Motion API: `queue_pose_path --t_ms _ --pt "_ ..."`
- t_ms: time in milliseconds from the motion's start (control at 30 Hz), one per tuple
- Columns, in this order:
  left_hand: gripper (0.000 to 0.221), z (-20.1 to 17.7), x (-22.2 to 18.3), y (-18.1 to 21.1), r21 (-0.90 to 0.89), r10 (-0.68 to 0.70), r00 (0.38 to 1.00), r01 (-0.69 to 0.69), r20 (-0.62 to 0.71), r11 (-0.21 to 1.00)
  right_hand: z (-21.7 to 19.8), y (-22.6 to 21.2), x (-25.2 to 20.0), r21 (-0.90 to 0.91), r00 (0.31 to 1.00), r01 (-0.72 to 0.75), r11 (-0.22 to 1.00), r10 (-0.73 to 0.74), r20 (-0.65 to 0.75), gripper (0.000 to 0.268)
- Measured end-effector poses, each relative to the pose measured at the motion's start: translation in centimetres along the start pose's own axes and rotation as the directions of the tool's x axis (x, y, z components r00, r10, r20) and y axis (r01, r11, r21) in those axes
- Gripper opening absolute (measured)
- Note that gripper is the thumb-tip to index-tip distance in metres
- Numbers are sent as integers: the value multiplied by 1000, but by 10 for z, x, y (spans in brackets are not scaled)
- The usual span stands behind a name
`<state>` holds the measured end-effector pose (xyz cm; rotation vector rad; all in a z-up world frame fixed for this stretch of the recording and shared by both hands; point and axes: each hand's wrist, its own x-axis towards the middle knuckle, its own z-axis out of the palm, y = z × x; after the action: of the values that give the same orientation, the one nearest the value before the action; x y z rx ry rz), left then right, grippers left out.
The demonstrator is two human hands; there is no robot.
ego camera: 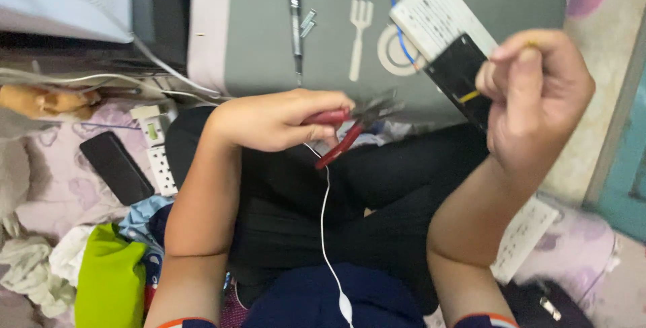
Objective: Repair an electronic device by unscrewing a component and cutting wires with pliers
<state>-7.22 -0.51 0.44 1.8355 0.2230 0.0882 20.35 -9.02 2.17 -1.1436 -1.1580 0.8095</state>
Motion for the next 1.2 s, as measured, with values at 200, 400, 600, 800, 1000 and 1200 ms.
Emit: queue_pose_path --t_ms 200,400,600,800,1000,1200 --pt "34 -5 -23 8 -420 -69 942 -81 -330 904 -2 -2 -3 -70 1000 4 998 -4 -4 31" --pt "10 -5 -47 -4 -146 -285 606 269 -743 952 -1 5 -1 -25 999 17 1000 -15 47 32" --pt "25 -7 -42 -5 -131 -469 431 613 -771 779 3 2 -2 -60 999 -9 998 11 38 26" --pt "28 7 -21 -21 240 -208 376 842 -903 483 -1 4 -1 -14 1000 -26 1000 26 2 30" --pt "27 -42 -16 -31 391 9 433 806 -901 445 -2 -3 0 -28 1000 -2 1000 1 -15 30" --pt "24 -70 -19 -81 517 127 502 812 -856 271 -9 0 1 42 999 6 999 -5 -36 32"
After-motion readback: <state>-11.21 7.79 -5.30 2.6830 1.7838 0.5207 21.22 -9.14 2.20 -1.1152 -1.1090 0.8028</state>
